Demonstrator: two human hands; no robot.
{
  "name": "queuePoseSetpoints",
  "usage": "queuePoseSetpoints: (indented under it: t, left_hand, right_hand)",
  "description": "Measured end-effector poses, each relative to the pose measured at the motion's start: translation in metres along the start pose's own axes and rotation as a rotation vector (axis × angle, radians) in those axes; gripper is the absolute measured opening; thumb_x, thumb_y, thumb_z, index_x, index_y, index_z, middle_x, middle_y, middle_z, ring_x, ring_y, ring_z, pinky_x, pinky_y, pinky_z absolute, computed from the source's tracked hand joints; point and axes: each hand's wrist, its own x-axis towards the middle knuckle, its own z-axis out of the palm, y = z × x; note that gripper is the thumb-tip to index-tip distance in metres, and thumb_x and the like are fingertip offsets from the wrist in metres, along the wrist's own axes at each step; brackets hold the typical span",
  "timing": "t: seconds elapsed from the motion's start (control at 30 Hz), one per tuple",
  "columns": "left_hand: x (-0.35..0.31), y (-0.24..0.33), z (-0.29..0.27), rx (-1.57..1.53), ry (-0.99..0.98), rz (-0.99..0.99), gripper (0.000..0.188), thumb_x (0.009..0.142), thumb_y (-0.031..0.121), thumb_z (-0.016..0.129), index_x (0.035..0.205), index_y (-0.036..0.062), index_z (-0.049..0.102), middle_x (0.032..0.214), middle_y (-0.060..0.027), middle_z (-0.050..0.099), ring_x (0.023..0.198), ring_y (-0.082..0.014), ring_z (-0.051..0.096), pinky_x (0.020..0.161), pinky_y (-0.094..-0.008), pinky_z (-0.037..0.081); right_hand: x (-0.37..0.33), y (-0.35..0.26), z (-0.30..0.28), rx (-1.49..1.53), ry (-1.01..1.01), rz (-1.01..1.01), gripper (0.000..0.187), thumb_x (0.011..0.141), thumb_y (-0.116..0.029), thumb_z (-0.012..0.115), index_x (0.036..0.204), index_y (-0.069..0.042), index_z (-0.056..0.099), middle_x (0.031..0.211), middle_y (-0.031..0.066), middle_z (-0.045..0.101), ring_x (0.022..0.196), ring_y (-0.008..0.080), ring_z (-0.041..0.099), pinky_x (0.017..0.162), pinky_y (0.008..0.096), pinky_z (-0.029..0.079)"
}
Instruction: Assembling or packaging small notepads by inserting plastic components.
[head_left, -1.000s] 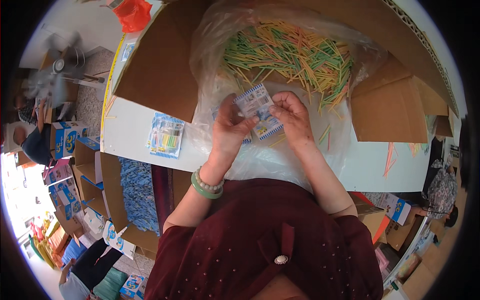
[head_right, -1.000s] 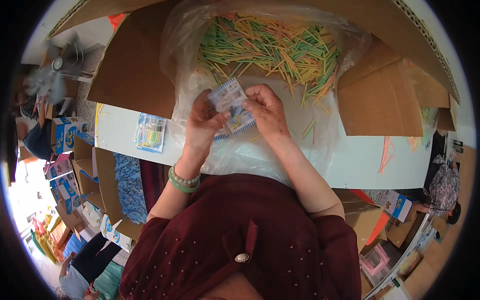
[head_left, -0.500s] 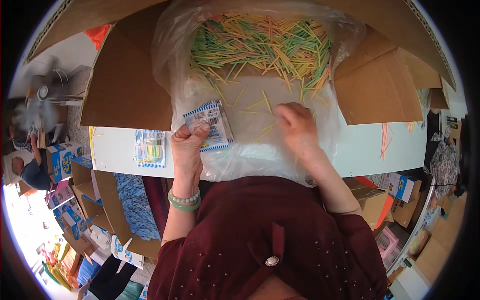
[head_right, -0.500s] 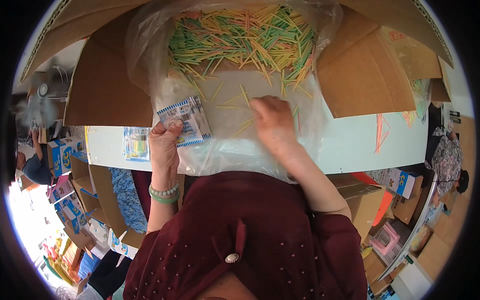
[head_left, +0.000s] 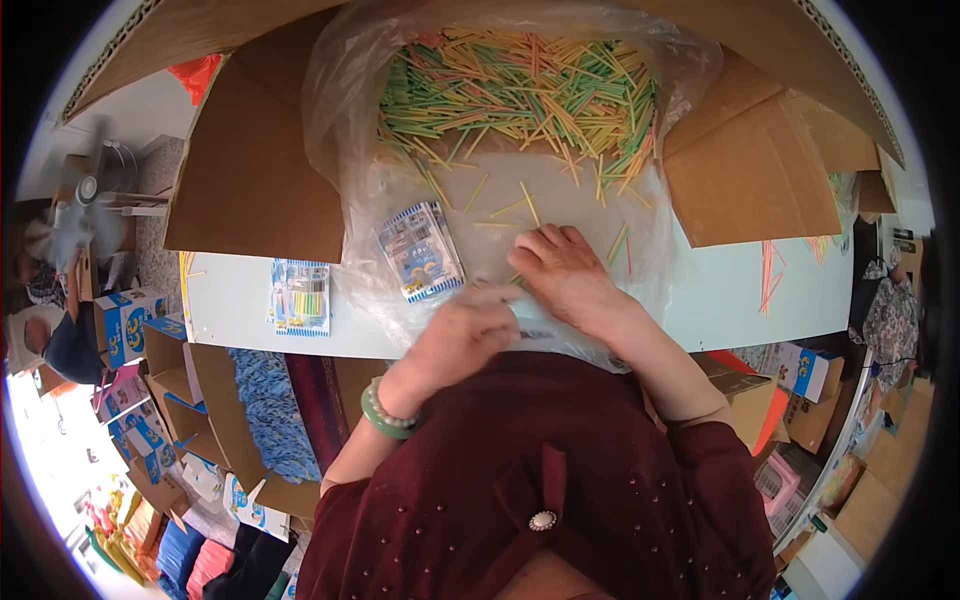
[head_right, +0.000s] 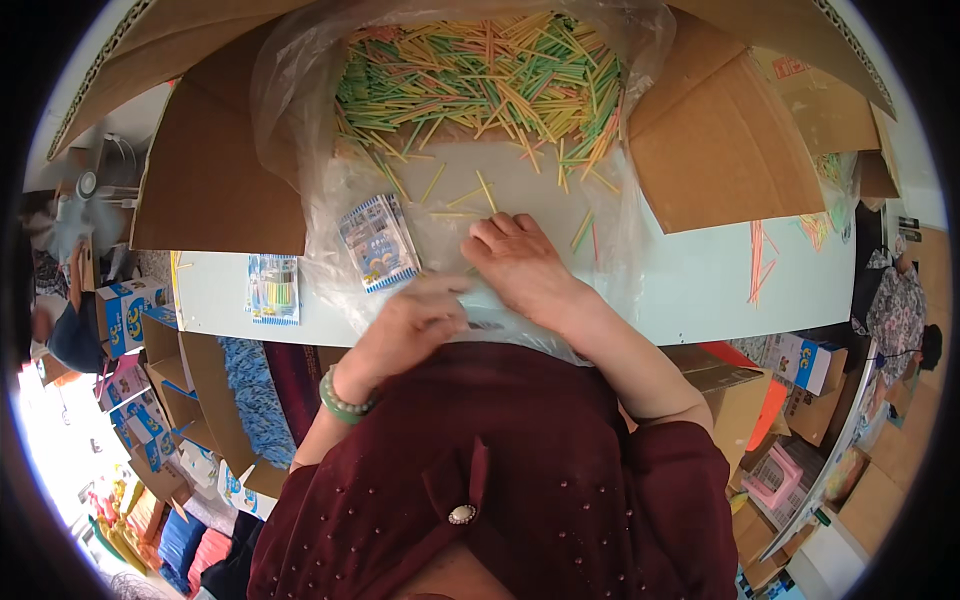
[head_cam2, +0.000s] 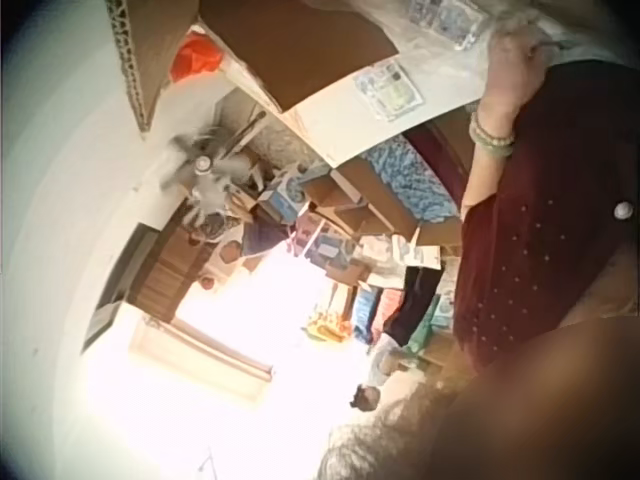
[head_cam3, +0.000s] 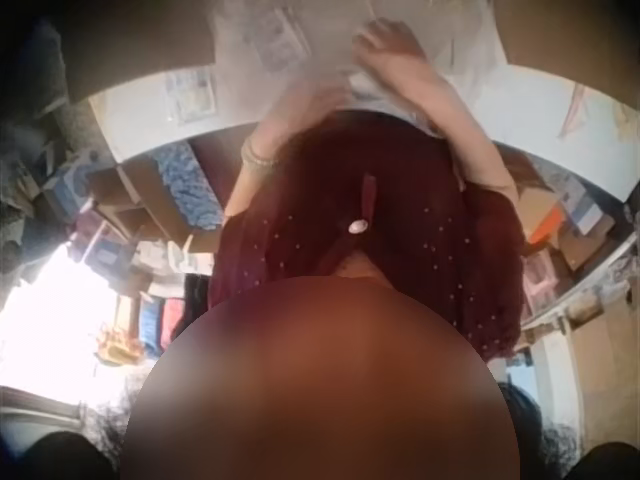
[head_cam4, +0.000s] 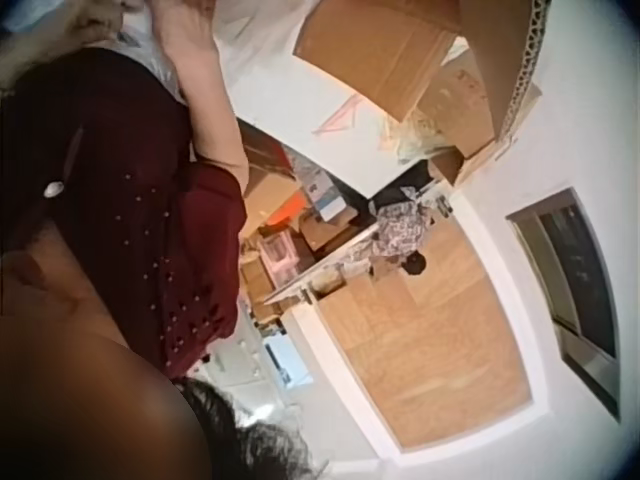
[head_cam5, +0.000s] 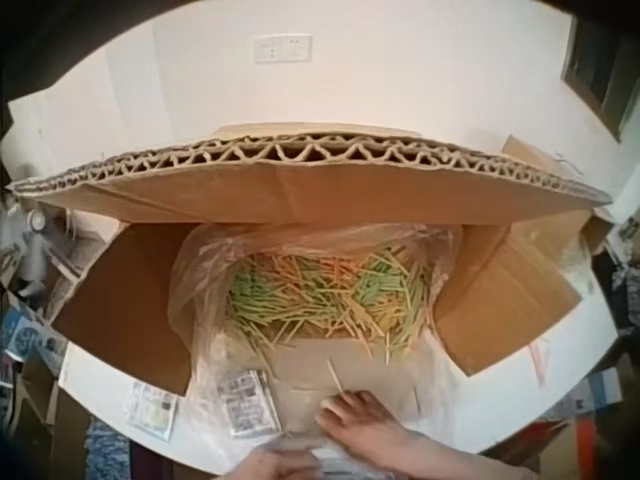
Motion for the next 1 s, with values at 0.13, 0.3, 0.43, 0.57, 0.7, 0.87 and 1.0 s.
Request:
queuePoseSetpoints:
  t: [0.13, 0.3, 0.43, 0.57, 0.7, 0.87, 1.0]
  left_hand:
    - [-0.001, -0.008, 0.012, 0.055, -0.129, -0.089, 0.007, 0.073, 0.0, 0.065, 0.08, 0.002, 0.061, 0.105, -0.0147, 0.064, 0.095, -0.0329, 0.057, 0.083, -0.0368, 0.046]
    - [0.005, -0.012, 0.006, 0.048, -0.226, -0.099, 0.01, 0.073, 0.002, 0.067, 0.081, 0.001, 0.061, 0.101, -0.0132, 0.064, 0.092, -0.0314, 0.058, 0.085, -0.0369, 0.045]
    - [0.006, -0.017, 0.007, -0.013, -0.227, -0.049, 0.011, 0.073, 0.004, 0.065, 0.076, 0.0015, 0.054, 0.083, -0.0112, 0.057, 0.083, -0.0313, 0.056, 0.079, -0.0372, 0.043]
    - [0.005, -0.015, 0.009, -0.117, -0.114, -0.031, 0.017, 0.073, 0.004, 0.063, 0.07, 0.0018, 0.046, 0.068, -0.0105, 0.049, 0.072, -0.0314, 0.051, 0.072, -0.0381, 0.041]
    - [0.003, -0.018, 0.006, -0.074, -0.215, -0.147, 0.009, 0.077, 0.005, 0.066, 0.083, 0.0008, 0.061, 0.096, -0.0122, 0.063, 0.093, -0.0288, 0.058, 0.087, -0.0348, 0.044]
    - [0.004, -0.02, 0.005, -0.074, -0.24, -0.108, 0.008, 0.078, 0.005, 0.065, 0.084, 0.0009, 0.061, 0.09, -0.0106, 0.062, 0.088, -0.0289, 0.058, 0.085, -0.0352, 0.044]
    - [0.003, -0.02, 0.006, -0.06, -0.217, -0.107, 0.008, 0.079, 0.004, 0.063, 0.085, 0.0008, 0.06, 0.086, -0.0099, 0.061, 0.085, -0.0294, 0.057, 0.085, -0.0357, 0.043]
  right_hand:
    - [0.005, 0.013, 0.005, -0.047, -0.035, -0.023, 0.01, 0.075, -0.01, 0.054, 0.083, -0.007, 0.05, 0.089, 0.009, 0.05, 0.09, 0.0263, 0.05, 0.08, 0.0374, 0.039]
    - [0.007, 0.024, 0.018, -0.252, 0.061, 0.085, 0.01, 0.075, -0.011, 0.055, 0.08, -0.006, 0.049, 0.084, 0.0108, 0.051, 0.087, 0.0277, 0.05, 0.077, 0.0398, 0.038]
    - [0.026, 0.041, 0.004, -0.168, 0.13, 0.218, 0.014, 0.075, -0.014, 0.059, 0.081, -0.006, 0.048, 0.086, 0.0119, 0.051, 0.088, 0.0298, 0.05, 0.077, 0.0417, 0.038]
    - [0.071, 0.067, -0.015, -0.399, 0.33, 0.371, 0.018, 0.078, -0.016, 0.058, 0.091, -0.005, 0.052, 0.091, 0.0111, 0.055, 0.092, 0.0295, 0.051, 0.084, 0.0422, 0.039]
    - [0.092, 0.089, -0.004, -0.573, 0.33, 0.487, 0.02, 0.08, -0.015, 0.055, 0.097, -0.005, 0.056, 0.094, 0.01, 0.058, 0.095, 0.0265, 0.054, 0.086, 0.0411, 0.041]
    - [0.103, 0.099, 0.006, -0.701, 0.216, 0.461, 0.014, 0.079, -0.011, 0.051, 0.09, -0.005, 0.056, 0.091, 0.0124, 0.058, 0.088, 0.0263, 0.057, 0.077, 0.0394, 0.045]
    - [0.11, 0.104, 0.005, -0.631, 0.263, 0.452, 0.014, 0.077, -0.006, 0.05, 0.09, -0.003, 0.055, 0.09, 0.0175, 0.059, 0.078, 0.0313, 0.061, 0.07, 0.0426, 0.048]
